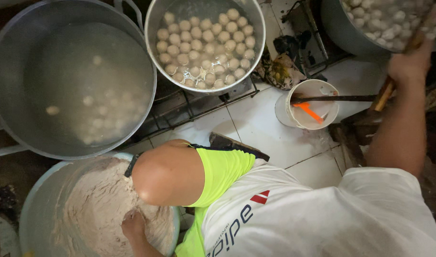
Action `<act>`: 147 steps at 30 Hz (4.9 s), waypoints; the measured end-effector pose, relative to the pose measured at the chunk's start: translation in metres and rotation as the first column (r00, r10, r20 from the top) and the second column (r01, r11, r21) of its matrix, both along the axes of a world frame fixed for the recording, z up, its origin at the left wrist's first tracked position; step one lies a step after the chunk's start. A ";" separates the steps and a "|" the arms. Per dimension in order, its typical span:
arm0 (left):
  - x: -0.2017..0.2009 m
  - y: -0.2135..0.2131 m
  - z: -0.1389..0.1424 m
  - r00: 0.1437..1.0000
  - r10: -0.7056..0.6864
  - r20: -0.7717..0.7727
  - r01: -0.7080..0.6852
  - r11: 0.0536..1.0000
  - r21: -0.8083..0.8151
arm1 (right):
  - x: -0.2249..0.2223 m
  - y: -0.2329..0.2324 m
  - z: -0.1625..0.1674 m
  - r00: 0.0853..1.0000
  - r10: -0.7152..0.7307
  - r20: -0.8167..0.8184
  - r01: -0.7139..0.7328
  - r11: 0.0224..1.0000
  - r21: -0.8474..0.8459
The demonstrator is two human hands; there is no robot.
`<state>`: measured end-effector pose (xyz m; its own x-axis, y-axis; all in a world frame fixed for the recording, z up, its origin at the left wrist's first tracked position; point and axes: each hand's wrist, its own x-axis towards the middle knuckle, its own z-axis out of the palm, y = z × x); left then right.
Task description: The person scoops dough from a large bowl using a spoon and drops small portions into a pot of boiling water. They repeat this process continuously, forming meatballs that cook in the water.
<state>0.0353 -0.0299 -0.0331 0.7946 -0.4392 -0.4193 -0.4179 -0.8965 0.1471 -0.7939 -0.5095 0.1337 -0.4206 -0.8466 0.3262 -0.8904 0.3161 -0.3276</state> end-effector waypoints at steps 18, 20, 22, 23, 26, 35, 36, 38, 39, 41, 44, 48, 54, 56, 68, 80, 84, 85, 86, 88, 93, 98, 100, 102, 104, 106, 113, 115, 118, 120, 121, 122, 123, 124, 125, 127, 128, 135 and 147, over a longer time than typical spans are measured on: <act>-0.002 0.001 -0.002 0.999 0.002 -0.052 -0.010 0.990 -0.141 | 0.034 0.008 0.006 0.196 -0.085 0.977 0.016 0.996 0.084; -0.002 0.002 -0.001 0.998 0.028 -0.055 -0.032 0.996 -0.088 | 0.051 0.023 0.011 -0.031 -0.082 0.996 0.165 0.983 0.086; -0.002 0.002 -0.001 0.998 0.041 -0.054 -0.045 0.996 -0.077 | 0.061 0.031 0.021 0.273 -0.122 0.954 0.146 0.986 0.084; -0.002 0.002 -0.001 0.998 0.041 -0.054 -0.045 0.995 -0.083 | 0.064 0.034 0.025 0.420 -0.141 0.897 0.139 0.986 0.090; -0.004 0.001 -0.002 0.998 0.050 -0.039 -0.053 0.994 -0.097 | 0.066 0.033 0.030 0.713 -0.112 0.692 0.066 0.993 0.093; -0.009 0.007 -0.002 1.000 -0.017 0.020 0.021 0.979 -0.205 | -0.017 0.003 -0.010 0.980 -0.140 0.141 0.131 0.989 0.069; -0.011 0.009 -0.003 1.000 -0.009 0.005 0.010 0.980 -0.198 | -0.025 -0.001 -0.016 0.964 -0.211 0.163 0.197 0.975 0.098; -0.014 0.011 -0.005 0.955 0.218 -0.201 -0.250 0.956 -0.152 | -0.034 -0.007 -0.023 0.919 -0.336 0.208 0.307 0.939 0.158; -0.014 0.012 -0.006 0.897 0.327 -0.298 -0.373 0.921 -0.110 | -0.034 -0.007 -0.027 0.888 -0.376 0.263 0.332 0.922 0.200; -0.014 0.013 -0.009 0.974 0.186 -0.129 -0.206 0.965 -0.165 | -0.027 -0.010 -0.032 0.805 -0.446 0.391 0.361 0.891 0.274; -0.011 0.012 -0.014 0.998 0.052 0.027 -0.046 0.982 -0.184 | -0.011 -0.017 -0.035 0.607 -0.458 0.649 0.297 0.889 0.349; -0.008 0.010 -0.018 0.993 0.101 -0.062 -0.106 0.991 -0.082 | -0.009 -0.028 -0.026 0.067 -0.202 0.977 0.137 0.972 0.192; -0.007 0.009 -0.016 0.970 0.177 -0.166 -0.194 0.976 -0.095 | 0.011 0.003 -0.010 -0.124 0.086 0.989 0.164 0.984 -0.065; -0.008 0.008 -0.015 0.987 0.122 -0.108 -0.130 0.989 -0.072 | 0.030 0.015 0.004 -0.232 0.071 0.970 0.188 0.982 -0.027; -0.015 0.002 -0.005 0.980 0.189 -0.059 -0.192 0.981 -0.039 | 0.054 0.016 0.036 0.797 -0.052 0.602 0.072 0.997 -0.009; -0.026 0.008 -0.001 0.994 0.104 -0.038 -0.108 0.984 -0.141 | -0.030 -0.038 -0.037 0.939 0.190 -0.286 -0.123 0.964 0.236; -0.029 0.011 -0.002 0.952 0.253 -0.172 -0.271 0.958 -0.090 | -0.036 -0.022 -0.041 0.988 0.018 -0.153 0.016 0.976 0.219; -0.029 0.012 -0.002 0.976 0.180 -0.125 -0.196 0.972 -0.132 | -0.040 -0.020 -0.038 0.994 -0.045 -0.103 0.065 0.976 0.208; -0.028 0.011 -0.003 0.991 0.111 -0.076 -0.123 0.976 -0.179 | -0.045 -0.022 -0.034 0.993 -0.103 -0.052 0.112 0.974 0.195; -0.025 0.009 -0.003 1.000 0.025 -0.009 -0.026 0.971 -0.240 | -0.049 -0.020 -0.029 0.959 -0.271 0.086 0.249 0.946 0.206; -0.024 0.006 -0.004 0.996 -0.019 0.086 0.029 0.993 -0.115 | -0.035 -0.015 -0.026 0.753 -0.513 0.412 0.402 0.854 0.329; -0.022 0.001 -0.004 0.989 0.125 -0.079 -0.130 0.990 -0.061 | -0.027 -0.016 -0.025 0.225 -0.206 0.952 0.265 0.954 0.144; -0.020 0.000 -0.005 0.987 0.130 -0.091 -0.133 0.991 -0.032 | -0.031 -0.008 -0.030 -0.142 0.023 0.990 0.214 0.977 0.008; -0.017 -0.001 -0.004 0.992 0.096 -0.081 -0.100 0.993 -0.057 | -0.033 0.004 -0.035 -0.437 0.135 0.889 0.093 0.990 -0.104; -0.016 -0.001 -0.004 0.997 0.057 -0.055 -0.060 0.996 -0.070 | -0.034 0.020 -0.042 -0.595 0.119 0.795 0.113 0.992 -0.064; -0.015 -0.001 -0.004 0.995 0.067 -0.075 -0.072 0.995 -0.064 | -0.029 0.032 -0.043 -0.619 0.125 0.776 0.118 0.991 -0.066; -0.018 -0.001 -0.002 0.997 0.043 -0.071 -0.050 0.993 -0.104 | 0.026 0.043 0.009 -0.072 0.073 0.995 0.190 0.980 -0.059; -0.018 0.000 -0.002 0.995 0.050 -0.090 -0.058 0.994 -0.090 | 0.048 0.044 0.027 0.092 0.055 0.994 0.221 0.972 -0.074; -0.019 0.001 -0.004 0.988 0.097 -0.117 -0.101 0.994 -0.035 | 0.077 0.042 0.046 0.216 0.059 0.975 0.214 0.971 -0.106; -0.020 0.002 -0.007 0.998 0.055 -0.028 -0.057 0.995 -0.077 | 0.087 0.042 0.056 0.256 0.111 0.960 0.147 0.977 -0.152; -0.020 0.003 -0.009 0.998 0.050 -0.022 -0.052 0.995 -0.079 | 0.090 0.042 0.059 0.283 0.112 0.953 0.123 0.981 -0.152; -0.020 0.004 -0.011 0.999 0.050 -0.018 -0.051 0.995 -0.088 | 0.091 0.042 0.061 0.309 0.113 0.944 0.099 0.984 -0.150; -0.020 0.005 -0.013 0.999 0.038 -0.013 -0.039 0.994 -0.101 | 0.089 0.041 0.061 0.336 0.116 0.935 0.075 0.986 -0.149; -0.019 0.005 -0.015 1.000 0.021 0.001 -0.021 0.993 -0.117 | 0.085 0.039 0.061 0.414 0.132 0.900 0.014 0.988 -0.152; -0.019 0.007 -0.016 1.000 -0.003 0.018 0.005 0.992 -0.126 | 0.079 0.037 0.058 0.488 0.150 0.860 -0.046 0.988 -0.147; -0.020 0.008 -0.018 0.998 -0.050 0.047 0.056 0.990 -0.131 | 0.062 0.028 0.046 0.619 0.172 0.767 -0.099 0.985 -0.141; -0.021 0.008 -0.017 0.995 -0.083 0.054 0.090 0.988 -0.125 | 0.050 0.021 0.038 0.676 0.176 0.716 -0.103 0.984 -0.145; -0.028 0.008 -0.004 0.997 0.076 -0.018 -0.078 0.989 -0.127 | -0.017 -0.035 -0.024 0.759 -0.228 0.609 0.265 0.964 0.029; -0.023 0.001 -0.002 0.983 0.136 -0.120 -0.144 0.988 -0.062 | 0.019 0.007 -0.061 0.809 -0.151 0.569 0.174 0.985 0.014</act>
<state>0.0128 -0.0294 -0.0349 0.7988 -0.3580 -0.4834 -0.2652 -0.9309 0.2511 -0.7746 -0.5020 0.0726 -0.6706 -0.7416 0.0171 -0.4809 0.4170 -0.7713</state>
